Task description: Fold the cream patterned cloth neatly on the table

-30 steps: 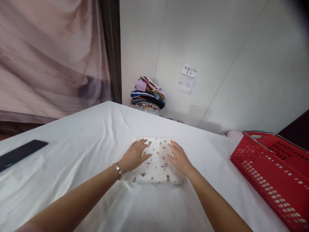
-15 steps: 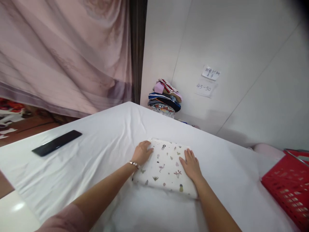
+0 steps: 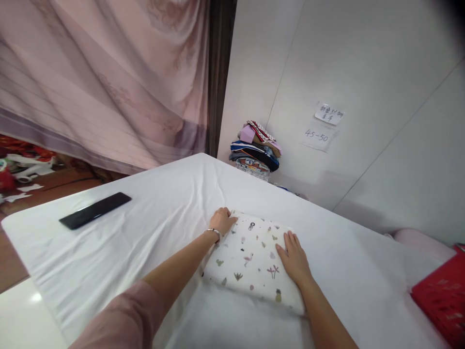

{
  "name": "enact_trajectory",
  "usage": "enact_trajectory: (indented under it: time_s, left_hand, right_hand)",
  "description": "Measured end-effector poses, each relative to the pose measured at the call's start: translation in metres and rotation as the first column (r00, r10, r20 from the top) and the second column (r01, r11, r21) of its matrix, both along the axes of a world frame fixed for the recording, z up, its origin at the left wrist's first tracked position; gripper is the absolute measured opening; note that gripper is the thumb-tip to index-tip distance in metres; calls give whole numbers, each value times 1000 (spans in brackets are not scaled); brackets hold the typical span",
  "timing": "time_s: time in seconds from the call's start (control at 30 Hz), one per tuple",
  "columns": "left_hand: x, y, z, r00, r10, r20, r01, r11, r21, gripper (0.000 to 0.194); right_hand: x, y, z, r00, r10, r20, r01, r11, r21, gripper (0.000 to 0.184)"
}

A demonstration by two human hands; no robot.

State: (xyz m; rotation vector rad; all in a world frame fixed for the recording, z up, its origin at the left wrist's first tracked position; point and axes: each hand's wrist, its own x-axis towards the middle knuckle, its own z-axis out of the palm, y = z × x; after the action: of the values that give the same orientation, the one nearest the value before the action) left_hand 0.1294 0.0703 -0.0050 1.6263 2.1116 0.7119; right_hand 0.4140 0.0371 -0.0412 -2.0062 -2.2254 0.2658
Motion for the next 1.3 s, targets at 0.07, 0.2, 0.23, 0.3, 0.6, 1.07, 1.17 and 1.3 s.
enact_trajectory:
  time_s: [0.07, 0.2, 0.23, 0.3, 0.6, 1.07, 1.17, 1.3]
  left_hand:
    - [-1, -1, -2, 1000, -15, 8, 14, 996, 83, 18]
    - [-5, -3, -7, 997, 49, 52, -54, 993, 106, 20]
    - [-5, -3, -9, 996, 69, 61, -73, 994, 79, 21]
    - [-6, -4, -12, 993, 90, 73, -93, 995, 43, 21]
    - [-7, -8, -22, 992, 75, 99, -89, 985, 147, 26]
    - [-7, -4, -33, 995, 58, 77, -75, 970, 233, 30]
    - [-7, -4, -34, 996, 48, 69, -63, 969, 240, 34]
    - [-6, -4, -32, 998, 51, 36, -58, 969, 241, 35]
  right_hand:
    - [0, 0, 0, 1000, 4, 5, -4, 1000, 7, 66]
    - [1, 0, -1, 1000, 24, 15, -24, 1000, 11, 63]
    - [1, 0, -1, 999, 27, 19, -27, 1000, 10, 62]
    - [1, 1, -2, 999, 28, 27, -28, 1000, 5, 61]
    - [3, 1, -5, 999, 45, 14, -46, 998, 40, 61]
    - [-57, 27, 28, 976, 211, -50, -189, 941, 279, 37]
    - [-107, 45, 32, 911, 368, -185, -288, 889, 355, 30]
    - [-157, 65, 29, 880, 389, -273, -292, 896, 335, 26]
